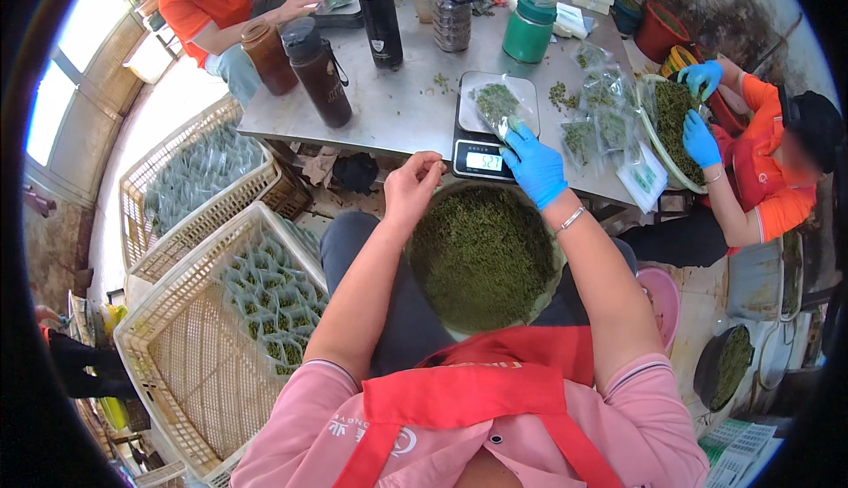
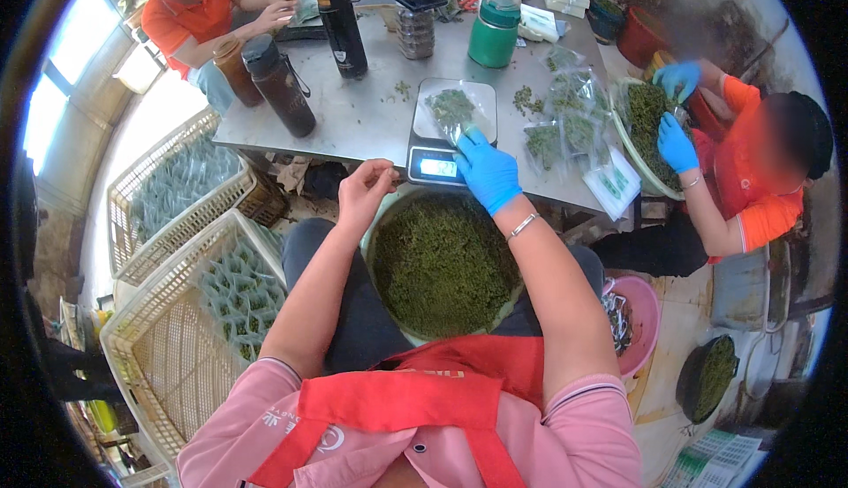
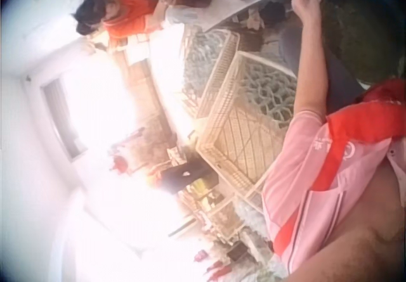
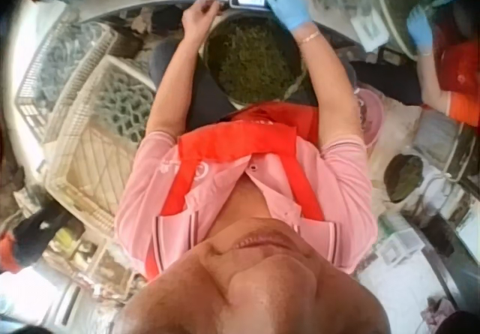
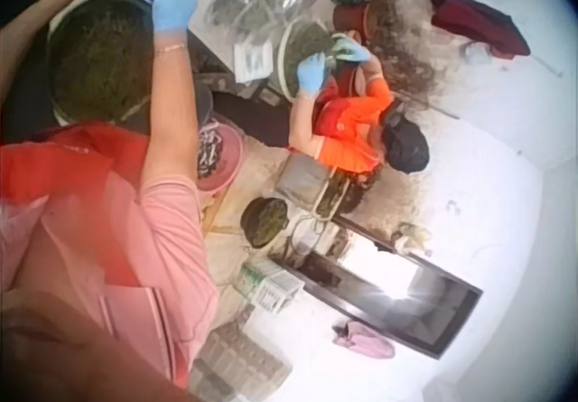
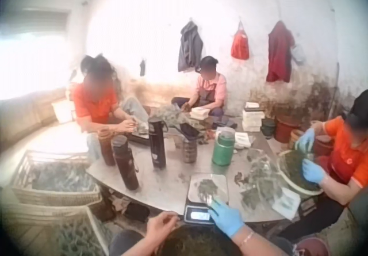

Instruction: The person scoops green tea leaves from a bowl into small plastic bags, weighs each bag on a digital scale, and places the filled bags into a crate. The process is repeated continuously while other workers perform similar tasks nearby.

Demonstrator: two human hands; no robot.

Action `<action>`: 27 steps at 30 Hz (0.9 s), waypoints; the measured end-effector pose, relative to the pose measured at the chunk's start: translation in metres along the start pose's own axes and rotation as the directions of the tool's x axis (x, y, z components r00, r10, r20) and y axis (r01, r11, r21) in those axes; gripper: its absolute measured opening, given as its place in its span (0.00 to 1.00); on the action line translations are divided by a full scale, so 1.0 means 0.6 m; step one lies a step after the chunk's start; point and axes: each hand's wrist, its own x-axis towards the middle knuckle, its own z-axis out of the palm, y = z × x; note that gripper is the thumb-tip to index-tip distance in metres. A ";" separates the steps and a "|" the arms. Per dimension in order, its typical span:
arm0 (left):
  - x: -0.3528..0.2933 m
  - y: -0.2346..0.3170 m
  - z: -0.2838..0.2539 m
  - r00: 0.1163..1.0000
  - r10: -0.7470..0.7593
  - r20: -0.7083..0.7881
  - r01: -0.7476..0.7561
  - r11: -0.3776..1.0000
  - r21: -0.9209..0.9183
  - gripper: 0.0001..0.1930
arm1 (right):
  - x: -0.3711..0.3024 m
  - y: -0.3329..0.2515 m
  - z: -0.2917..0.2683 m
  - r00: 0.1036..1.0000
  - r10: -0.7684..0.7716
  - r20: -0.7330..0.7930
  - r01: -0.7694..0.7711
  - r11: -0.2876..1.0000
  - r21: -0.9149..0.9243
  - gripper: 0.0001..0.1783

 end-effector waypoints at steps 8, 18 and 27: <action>0.030 0.021 -0.001 0.769 0.633 -0.093 -0.343 0.531 0.775 0.22 | 0.049 -0.156 -0.058 0.955 -0.258 0.148 0.278 0.952 -0.129 0.09; 0.018 -0.001 -0.008 0.925 0.376 -0.054 -0.237 0.684 0.690 0.23 | 0.036 -0.178 0.013 0.947 -0.100 0.306 0.101 0.995 0.011 0.12; 0.008 0.000 -0.014 0.914 0.399 -0.068 -0.258 0.703 0.663 0.26 | 0.024 -0.214 -0.041 0.964 -0.101 0.247 0.087 0.994 0.066 0.21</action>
